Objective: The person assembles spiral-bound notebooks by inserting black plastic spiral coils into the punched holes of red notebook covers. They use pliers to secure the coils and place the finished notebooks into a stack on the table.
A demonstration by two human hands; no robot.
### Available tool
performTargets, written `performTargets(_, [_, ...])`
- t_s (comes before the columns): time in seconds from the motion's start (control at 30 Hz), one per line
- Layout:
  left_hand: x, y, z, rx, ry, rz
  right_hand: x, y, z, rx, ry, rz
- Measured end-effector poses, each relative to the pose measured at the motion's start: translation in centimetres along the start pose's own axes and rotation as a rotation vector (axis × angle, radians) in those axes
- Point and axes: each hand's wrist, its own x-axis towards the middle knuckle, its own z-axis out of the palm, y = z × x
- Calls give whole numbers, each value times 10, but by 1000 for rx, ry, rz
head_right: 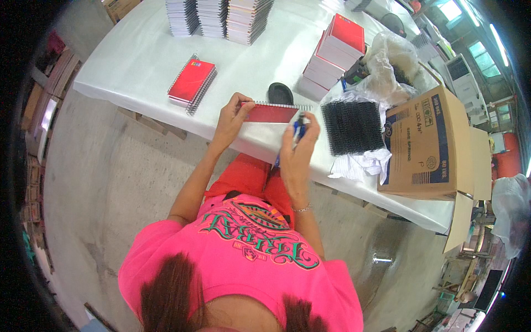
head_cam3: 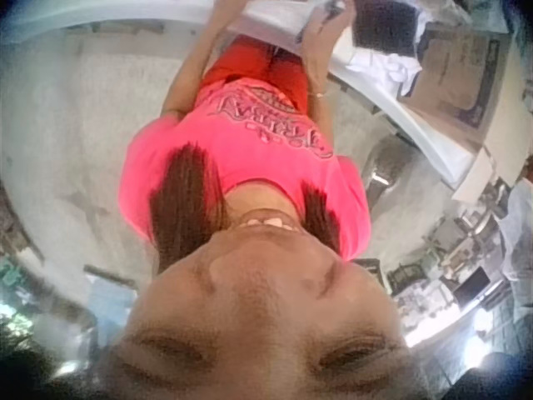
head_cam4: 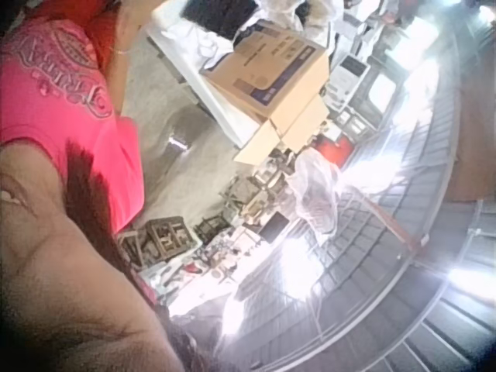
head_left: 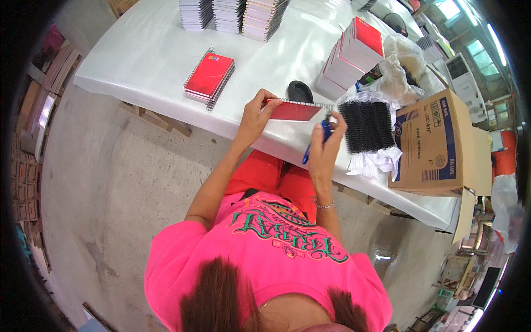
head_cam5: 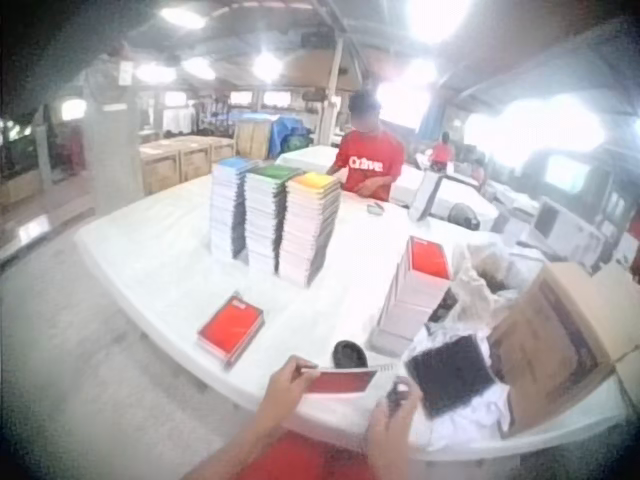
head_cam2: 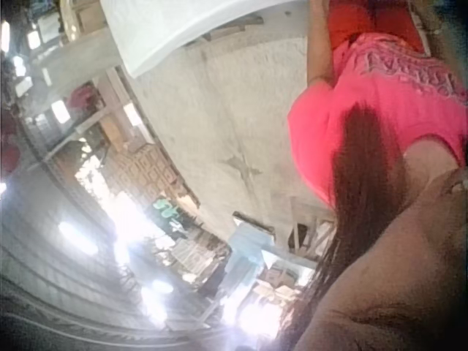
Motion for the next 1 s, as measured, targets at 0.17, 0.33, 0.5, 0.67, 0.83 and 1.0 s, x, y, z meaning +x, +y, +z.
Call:
performTargets(0.17, [-5, -4, -2, 79, -19, 25, -12, -22, 24, 4, -118, -142])
performTargets(0.33, [-6, -4, -3, -1, -19, 46, -17, -16, 45, 40, -118, -198])
performTargets(0.5, [-9, 10, -6, 52, -37, -84, -17, -18, 44, 12, -126, -174])
performTargets(0.67, [-8, 12, -4, -6, -14, -32, -18, -21, 44, -10, -137, -156])
performTargets(0.83, [-11, 12, -7, 33, -60, -76, -19, -20, 47, 9, -128, -165])
performTargets(1.0, [-13, 12, -10, 18, -81, -38, -19, -13, 53, 5, -150, -200])
